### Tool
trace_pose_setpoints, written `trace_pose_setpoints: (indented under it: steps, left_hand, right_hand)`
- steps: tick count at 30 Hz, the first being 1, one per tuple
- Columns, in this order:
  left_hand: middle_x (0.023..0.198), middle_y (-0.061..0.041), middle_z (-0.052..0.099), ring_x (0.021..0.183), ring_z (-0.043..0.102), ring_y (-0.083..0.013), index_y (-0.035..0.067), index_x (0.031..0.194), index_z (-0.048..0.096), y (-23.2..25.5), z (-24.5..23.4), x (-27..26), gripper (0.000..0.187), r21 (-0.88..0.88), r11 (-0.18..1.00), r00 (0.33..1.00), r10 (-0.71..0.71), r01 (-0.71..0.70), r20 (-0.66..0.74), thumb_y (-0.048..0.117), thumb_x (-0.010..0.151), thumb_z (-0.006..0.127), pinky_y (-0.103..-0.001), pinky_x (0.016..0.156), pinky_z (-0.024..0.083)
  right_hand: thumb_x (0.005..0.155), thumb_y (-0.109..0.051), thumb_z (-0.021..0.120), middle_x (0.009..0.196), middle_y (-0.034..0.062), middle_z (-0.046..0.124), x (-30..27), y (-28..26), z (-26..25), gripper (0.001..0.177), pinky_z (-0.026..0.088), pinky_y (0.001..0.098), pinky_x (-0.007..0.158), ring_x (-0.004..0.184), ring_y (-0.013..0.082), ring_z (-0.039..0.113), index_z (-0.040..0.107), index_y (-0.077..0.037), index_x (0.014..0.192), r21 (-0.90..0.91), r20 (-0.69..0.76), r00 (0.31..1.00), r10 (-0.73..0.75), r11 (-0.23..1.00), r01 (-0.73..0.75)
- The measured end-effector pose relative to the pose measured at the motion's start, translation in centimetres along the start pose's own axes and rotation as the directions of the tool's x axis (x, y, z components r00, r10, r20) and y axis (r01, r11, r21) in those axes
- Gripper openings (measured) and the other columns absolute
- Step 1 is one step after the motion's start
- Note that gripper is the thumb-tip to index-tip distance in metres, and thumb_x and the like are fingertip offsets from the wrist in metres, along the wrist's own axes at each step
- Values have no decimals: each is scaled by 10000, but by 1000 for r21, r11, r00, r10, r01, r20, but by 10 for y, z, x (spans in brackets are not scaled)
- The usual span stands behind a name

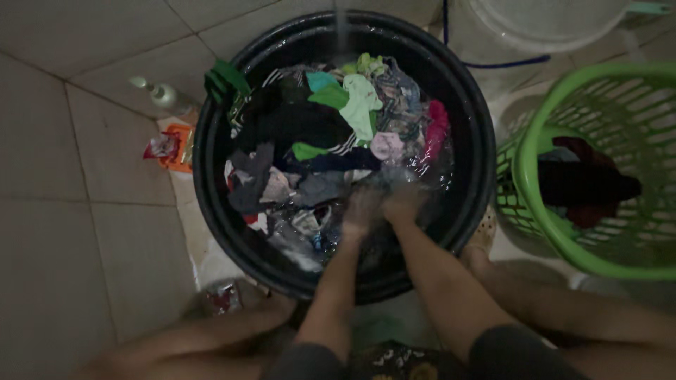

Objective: The person washes clothes by hand in a black basin filled with soapy water. They scrub and rinse various garments, including shirts and socks, under a running tap and transfer the wet items into a green laundry basket.

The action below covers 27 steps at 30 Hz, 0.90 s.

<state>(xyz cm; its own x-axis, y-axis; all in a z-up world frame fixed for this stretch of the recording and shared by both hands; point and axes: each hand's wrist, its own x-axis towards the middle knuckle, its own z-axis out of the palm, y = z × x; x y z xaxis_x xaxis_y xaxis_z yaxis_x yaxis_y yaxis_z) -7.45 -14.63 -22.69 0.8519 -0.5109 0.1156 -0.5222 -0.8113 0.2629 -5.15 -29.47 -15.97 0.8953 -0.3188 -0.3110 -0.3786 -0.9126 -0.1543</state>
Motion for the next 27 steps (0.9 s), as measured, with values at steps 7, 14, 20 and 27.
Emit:
trace_pose_setpoints:
  steps: [7, 14, 20, 27]
  left_hand:
    - [1402, -229, 561, 1316, 509, -424, 86, 1397, 560, 14, -2, 50, 516, -219, 929, 954, -286, 299, 93, 253, 911, 608, -491, 1092, 406]
    - [1333, -222, 604, 1230, 567, -383, 39, 1391, 514, 11, -140, 95, 882, -879, 467, 995, -70, 95, 70, 286, 665, 951, -465, 1064, 434]
    - [1348, -121, 703, 1231, 670, -272, 29, 1475, 539, 19, -207, 108, 828, -998, -20, 989, -133, 56, 58, 181, 736, 882, -414, 1110, 542]
    - [1058, -127, 721, 1030, 690, -266, 140, 1394, 542, 41, -259, 133, 559, -751, -660, 995, -64, 11, 70, 313, 917, 779, -414, 963, 547]
  right_hand:
    - [937, -309, 658, 1302, 161, 685, 51, -6, -39, 382, 522, 466, 1001, 1181, 322, 662, 685, -147, 1281, 344, 117, 955, -272, 913, 218]
    - [961, -28, 652, 1011, 21, 577, -7, -3, -267, 293, 503, 277, 813, 938, 130, 591, 508, -102, 1205, 953, -250, 841, -479, 31, 301]
    - [946, -234, 638, 933, 55, 654, 3, 63, -297, 163, 548, 387, 803, 892, 202, 652, 635, -107, 1048, 895, -252, 955, 154, -339, 291]
    - [890, -549, 624, 1294, 86, 692, -40, -14, -224, 555, 527, 565, 1008, 1230, 321, 640, 642, -130, 1253, 579, 64, 772, -632, -607, -545]
